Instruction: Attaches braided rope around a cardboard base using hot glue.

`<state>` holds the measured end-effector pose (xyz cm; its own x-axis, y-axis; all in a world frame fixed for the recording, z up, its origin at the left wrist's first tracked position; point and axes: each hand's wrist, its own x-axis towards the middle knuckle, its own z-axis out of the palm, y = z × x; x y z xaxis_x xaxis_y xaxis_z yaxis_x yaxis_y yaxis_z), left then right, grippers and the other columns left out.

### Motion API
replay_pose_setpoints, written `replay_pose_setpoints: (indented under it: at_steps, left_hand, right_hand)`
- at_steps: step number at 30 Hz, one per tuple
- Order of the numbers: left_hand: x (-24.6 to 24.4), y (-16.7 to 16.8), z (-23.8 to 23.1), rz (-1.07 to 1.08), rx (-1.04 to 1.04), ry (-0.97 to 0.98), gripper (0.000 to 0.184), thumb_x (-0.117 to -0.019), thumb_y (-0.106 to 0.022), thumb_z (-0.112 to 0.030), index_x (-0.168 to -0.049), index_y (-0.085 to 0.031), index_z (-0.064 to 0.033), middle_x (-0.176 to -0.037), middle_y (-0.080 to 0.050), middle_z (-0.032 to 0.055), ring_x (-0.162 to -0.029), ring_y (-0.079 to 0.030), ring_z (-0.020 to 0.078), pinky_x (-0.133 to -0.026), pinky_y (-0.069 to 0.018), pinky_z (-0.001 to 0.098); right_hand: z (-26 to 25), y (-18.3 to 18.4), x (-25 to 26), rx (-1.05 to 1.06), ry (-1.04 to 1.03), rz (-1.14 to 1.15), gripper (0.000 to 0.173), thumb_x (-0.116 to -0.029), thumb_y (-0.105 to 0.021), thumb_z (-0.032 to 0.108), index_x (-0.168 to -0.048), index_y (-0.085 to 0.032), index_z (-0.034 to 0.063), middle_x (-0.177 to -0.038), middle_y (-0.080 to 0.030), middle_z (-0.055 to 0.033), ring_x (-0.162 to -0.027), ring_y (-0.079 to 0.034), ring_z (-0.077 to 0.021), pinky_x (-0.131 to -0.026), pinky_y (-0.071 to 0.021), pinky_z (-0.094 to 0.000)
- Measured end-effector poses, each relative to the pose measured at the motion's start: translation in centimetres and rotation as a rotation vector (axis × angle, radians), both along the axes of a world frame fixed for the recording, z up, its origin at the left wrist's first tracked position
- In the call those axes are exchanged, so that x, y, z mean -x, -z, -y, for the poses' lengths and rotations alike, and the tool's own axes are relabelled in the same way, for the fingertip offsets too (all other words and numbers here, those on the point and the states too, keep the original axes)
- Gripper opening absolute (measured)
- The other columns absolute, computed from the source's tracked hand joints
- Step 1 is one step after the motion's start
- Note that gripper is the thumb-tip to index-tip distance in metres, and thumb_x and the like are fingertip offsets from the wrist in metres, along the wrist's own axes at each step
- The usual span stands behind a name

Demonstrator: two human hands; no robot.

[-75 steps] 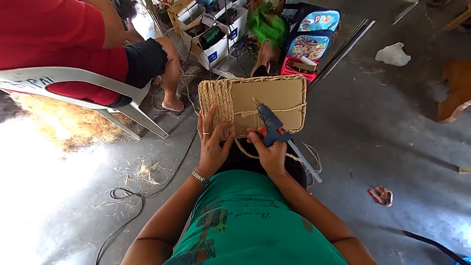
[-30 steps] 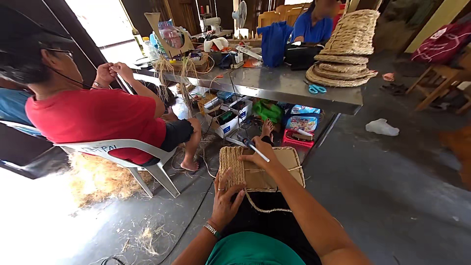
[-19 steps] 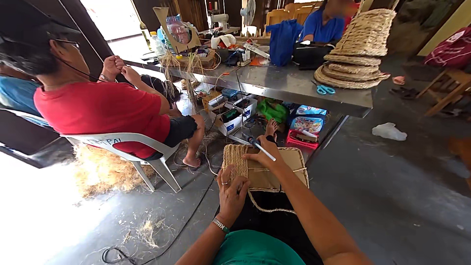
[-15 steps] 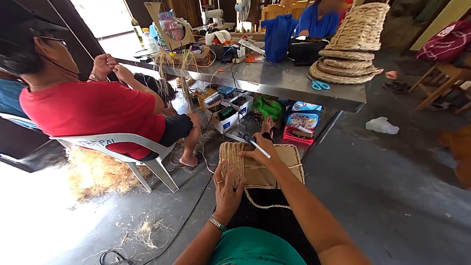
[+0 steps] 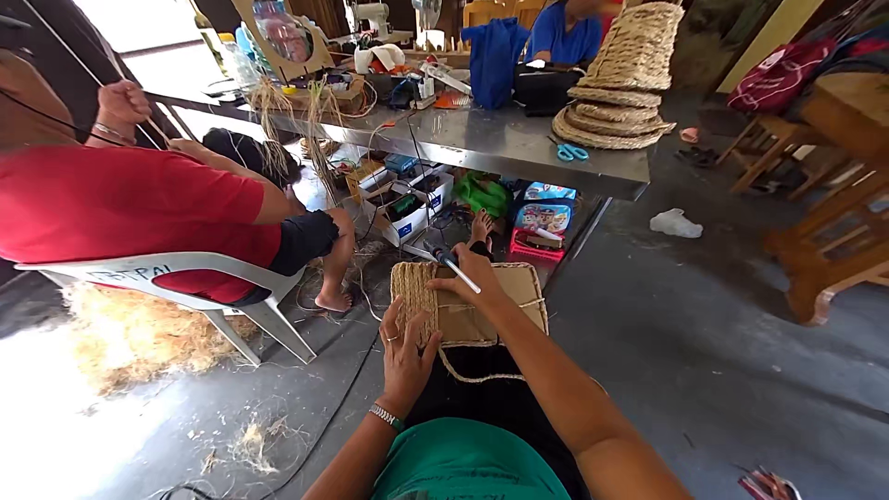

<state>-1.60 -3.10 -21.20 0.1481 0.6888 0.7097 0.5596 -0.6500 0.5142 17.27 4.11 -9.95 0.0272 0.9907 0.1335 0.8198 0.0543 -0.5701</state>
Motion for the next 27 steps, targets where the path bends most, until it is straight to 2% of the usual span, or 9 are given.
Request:
replay_pose_setpoints:
  at_steps: [2, 4, 6, 9, 12, 15, 17, 23, 27]
  left_hand:
    - [0.1, -0.1, -0.1, -0.020, 0.029, 0.006, 0.029, -0.0985, -0.066, -0.037, -0.119, -0.074, -0.0180, -0.154, -0.040, 0.0293, -0.146, -0.034, 0.0456, -0.119, -0.0329, 0.0556]
    - [0.3, 0.4, -0.1, -0.061, 0.046, 0.003, 0.025, -0.1002, -0.063, -0.039, -0.109, -0.077, -0.0209, -0.155, -0.042, 0.0243, -0.147, -0.032, 0.0454, -0.120, -0.0283, 0.0592]
    - [0.5, 0.6, 0.0, -0.080, 0.046, 0.019, 0.021, -0.1000, -0.064, -0.036, -0.105, -0.077, -0.0215, -0.158, -0.039, 0.0184, -0.150, -0.028, 0.0408, -0.121, -0.0259, 0.0576]
    - [0.6, 0.4, 0.1, -0.077, 0.020, 0.044, 0.015, -0.0983, -0.066, -0.030, -0.103, -0.077, -0.0203, -0.157, -0.041, 0.0160, -0.150, -0.027, 0.0399, -0.122, -0.0251, 0.0564]
    - [0.6, -0.1, 0.1, -0.079, 0.028, 0.047, 0.017, -0.0985, -0.065, -0.028, -0.108, -0.074, -0.0181, -0.159, -0.038, 0.0166, -0.151, -0.026, 0.0392, -0.122, -0.0257, 0.0557]
    - [0.8, -1.1, 0.2, -0.157, 0.090, 0.019, 0.036, -0.1005, -0.062, -0.033, -0.135, -0.067, -0.0236, -0.167, -0.025, 0.0151, -0.153, -0.022, 0.0368, -0.123, -0.0264, 0.0544]
    - [0.9, -1.6, 0.2, -0.226, 0.106, 0.016, 0.040, -0.1017, -0.060, -0.034, -0.141, -0.064, -0.0276, -0.169, -0.020, 0.0130, -0.154, -0.020, 0.0363, -0.123, -0.0239, 0.0557]
    - [1.6, -1.5, 0.2, -0.248, 0.098, 0.053, 0.036, -0.1021, -0.060, -0.033, -0.137, -0.067, -0.0260, -0.168, -0.025, 0.0130, -0.154, -0.021, 0.0345, -0.125, -0.0187, 0.0562]
    - [2.0, -0.1, 0.2, -0.139, 0.058, 0.105, 0.029, -0.0988, -0.066, -0.028, -0.126, -0.073, -0.0226, -0.164, -0.032, 0.0150, -0.153, -0.023, 0.0376, -0.124, -0.0237, 0.0545]
  right_hand:
    - [-0.2, 0.0, -0.1, -0.020, -0.002, 0.015, 0.084, -0.0748, -0.087, 0.058, -0.129, -0.058, -0.0004, -0.103, -0.070, -0.0224, -0.099, -0.068, -0.0400, -0.091, -0.0525, -0.0606]
    - [-0.2, 0.1, -0.1, -0.013, -0.003, 0.026, 0.086, -0.0754, -0.086, 0.059, -0.130, -0.057, -0.0004, -0.105, -0.070, -0.0231, -0.102, -0.068, -0.0409, -0.093, -0.0522, -0.0613]
    - [0.0, 0.3, -0.1, -0.027, -0.003, 0.026, 0.086, -0.0748, -0.086, 0.059, -0.130, -0.057, -0.0007, -0.106, -0.070, -0.0229, -0.102, -0.068, -0.0404, -0.092, -0.0527, -0.0608]
    - [0.0, 0.4, -0.1, -0.037, 0.001, 0.029, 0.086, -0.0733, -0.087, 0.059, -0.129, -0.057, 0.0000, -0.106, -0.069, -0.0214, -0.101, -0.068, -0.0391, -0.092, -0.0522, -0.0594]
    - [-0.3, 0.6, -0.1, -0.067, -0.007, 0.035, 0.086, -0.0732, -0.086, 0.060, -0.127, -0.058, -0.0003, -0.104, -0.070, -0.0208, -0.099, -0.069, -0.0387, -0.090, -0.0533, -0.0591]
    - [-0.5, 0.5, -0.2, -0.046, -0.013, 0.023, 0.086, -0.0743, -0.086, 0.059, -0.130, -0.056, 0.0002, -0.106, -0.070, -0.0211, -0.103, -0.068, -0.0387, -0.094, -0.0503, -0.0598]
    - [-0.7, 0.5, -0.2, -0.036, -0.012, 0.020, 0.085, -0.0745, -0.086, 0.059, -0.129, -0.056, 0.0008, -0.107, -0.069, -0.0205, -0.104, -0.067, -0.0381, -0.094, -0.0504, -0.0589]
    - [-0.3, 0.5, 0.2, -0.061, -0.021, 0.021, 0.084, -0.0742, -0.086, 0.057, -0.128, -0.057, -0.0002, -0.107, -0.069, -0.0208, -0.102, -0.068, -0.0377, -0.094, -0.0511, -0.0574]
    - [0.3, 0.4, 0.3, -0.082, -0.015, 0.029, 0.083, -0.0737, -0.087, 0.057, -0.127, -0.057, -0.0001, -0.106, -0.069, -0.0198, -0.102, -0.068, -0.0365, -0.095, -0.0499, -0.0573]
